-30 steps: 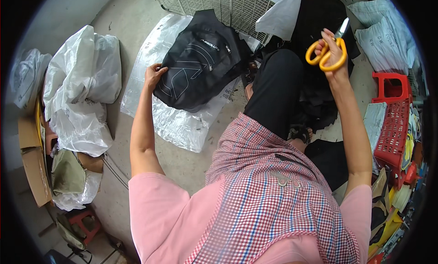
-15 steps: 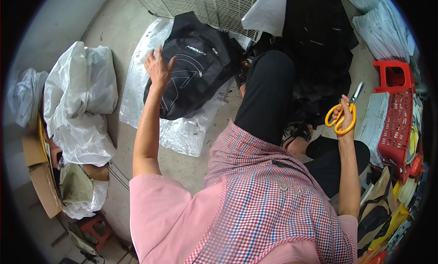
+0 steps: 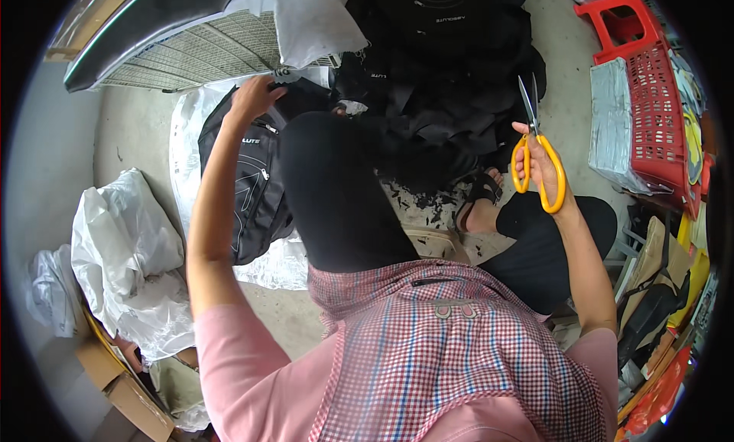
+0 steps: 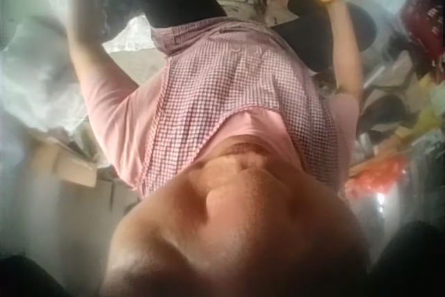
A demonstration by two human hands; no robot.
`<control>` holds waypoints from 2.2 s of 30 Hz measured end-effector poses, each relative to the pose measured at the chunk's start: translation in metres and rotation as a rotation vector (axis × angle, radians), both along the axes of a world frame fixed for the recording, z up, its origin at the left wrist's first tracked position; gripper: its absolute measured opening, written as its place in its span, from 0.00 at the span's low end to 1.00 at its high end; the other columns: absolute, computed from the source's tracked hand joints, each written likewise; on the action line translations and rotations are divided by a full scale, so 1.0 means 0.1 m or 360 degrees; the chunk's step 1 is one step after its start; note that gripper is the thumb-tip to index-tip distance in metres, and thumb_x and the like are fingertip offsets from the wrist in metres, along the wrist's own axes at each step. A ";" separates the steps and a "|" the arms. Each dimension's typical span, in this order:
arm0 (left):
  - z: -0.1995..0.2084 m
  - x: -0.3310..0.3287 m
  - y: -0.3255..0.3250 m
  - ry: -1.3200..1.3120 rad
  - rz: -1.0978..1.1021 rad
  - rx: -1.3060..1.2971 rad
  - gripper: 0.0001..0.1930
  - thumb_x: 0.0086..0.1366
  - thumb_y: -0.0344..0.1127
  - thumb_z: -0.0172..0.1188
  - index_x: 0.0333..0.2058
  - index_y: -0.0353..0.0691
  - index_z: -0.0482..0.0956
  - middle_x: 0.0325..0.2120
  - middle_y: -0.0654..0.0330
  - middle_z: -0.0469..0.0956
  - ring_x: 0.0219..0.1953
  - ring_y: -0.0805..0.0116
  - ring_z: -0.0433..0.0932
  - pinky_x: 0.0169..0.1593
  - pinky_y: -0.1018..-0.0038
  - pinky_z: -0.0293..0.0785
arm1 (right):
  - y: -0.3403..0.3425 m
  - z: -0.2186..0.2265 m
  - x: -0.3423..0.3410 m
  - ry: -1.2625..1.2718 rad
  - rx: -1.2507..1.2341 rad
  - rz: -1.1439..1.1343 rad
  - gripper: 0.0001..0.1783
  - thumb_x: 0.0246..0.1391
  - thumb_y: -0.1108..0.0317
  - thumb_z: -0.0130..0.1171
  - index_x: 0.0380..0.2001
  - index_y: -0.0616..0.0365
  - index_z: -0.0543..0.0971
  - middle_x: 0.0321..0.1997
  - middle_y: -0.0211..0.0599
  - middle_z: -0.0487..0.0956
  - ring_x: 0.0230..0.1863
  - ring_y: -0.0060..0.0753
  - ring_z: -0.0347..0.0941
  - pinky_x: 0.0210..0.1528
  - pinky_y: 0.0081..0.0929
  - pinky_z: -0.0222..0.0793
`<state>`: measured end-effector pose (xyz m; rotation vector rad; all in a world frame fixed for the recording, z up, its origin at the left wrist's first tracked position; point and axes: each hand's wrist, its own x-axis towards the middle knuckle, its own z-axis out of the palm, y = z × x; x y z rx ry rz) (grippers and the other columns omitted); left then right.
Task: Trimming excess fabric and threads from sewn garment pieces using scissors.
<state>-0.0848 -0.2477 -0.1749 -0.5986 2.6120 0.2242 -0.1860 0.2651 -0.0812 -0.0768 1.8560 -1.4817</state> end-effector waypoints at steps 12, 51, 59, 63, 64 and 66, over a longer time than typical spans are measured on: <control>-1.45 -1.50 2.18 0.0469 -0.0536 -0.0336 0.26 0.46 0.55 0.66 0.34 0.39 0.75 0.33 0.56 0.74 0.32 0.57 0.76 0.37 0.63 0.73 | -0.05 0.26 -0.01 -0.0410 -0.0786 -0.0302 0.34 0.60 0.44 0.47 0.57 0.63 0.66 0.29 0.36 0.69 0.27 0.24 0.63 0.31 0.18 0.60; 2.70 0.72 2.78 0.1013 -0.1132 0.1255 0.03 0.57 0.25 0.62 0.29 0.31 0.79 0.25 0.63 0.76 0.22 0.77 0.66 0.27 0.81 0.63 | -0.22 1.38 1.28 0.1096 -0.0666 0.0358 0.23 0.42 0.78 0.65 0.45 0.53 0.74 0.24 0.25 0.74 0.23 0.16 0.65 0.27 0.11 0.60; 2.69 0.94 2.80 0.0764 -0.0883 0.1226 0.09 0.58 0.30 0.63 0.26 0.28 0.77 0.18 0.67 0.72 0.18 0.78 0.63 0.24 0.80 0.65 | -0.01 1.40 1.22 0.1392 -0.0355 0.0637 0.27 0.41 0.68 0.69 0.48 0.56 0.73 0.27 0.27 0.71 0.25 0.20 0.63 0.29 0.14 0.59; 2.63 1.00 2.76 0.0785 -0.0727 0.1481 0.09 0.57 0.30 0.65 0.24 0.29 0.78 0.15 0.70 0.66 0.17 0.80 0.58 0.22 0.82 0.61 | 0.14 1.43 1.20 0.1533 -0.0205 0.0784 0.31 0.41 0.62 0.71 0.49 0.57 0.73 0.28 0.28 0.70 0.26 0.22 0.63 0.30 0.15 0.58; 2.62 1.02 2.76 0.0797 -0.0665 0.1558 0.09 0.57 0.29 0.65 0.23 0.30 0.78 0.15 0.72 0.64 0.17 0.81 0.56 0.22 0.84 0.59 | 0.16 1.43 1.20 0.1568 -0.0167 0.0821 0.31 0.41 0.61 0.71 0.50 0.58 0.73 0.29 0.28 0.70 0.26 0.22 0.63 0.30 0.15 0.58; 2.60 1.04 2.77 0.0809 -0.0602 0.1643 0.09 0.57 0.29 0.66 0.22 0.30 0.79 0.14 0.73 0.62 0.16 0.82 0.54 0.21 0.85 0.57 | 0.19 1.46 1.21 0.1600 -0.0122 0.0860 0.32 0.41 0.60 0.72 0.50 0.58 0.73 0.29 0.29 0.70 0.26 0.22 0.63 0.31 0.16 0.58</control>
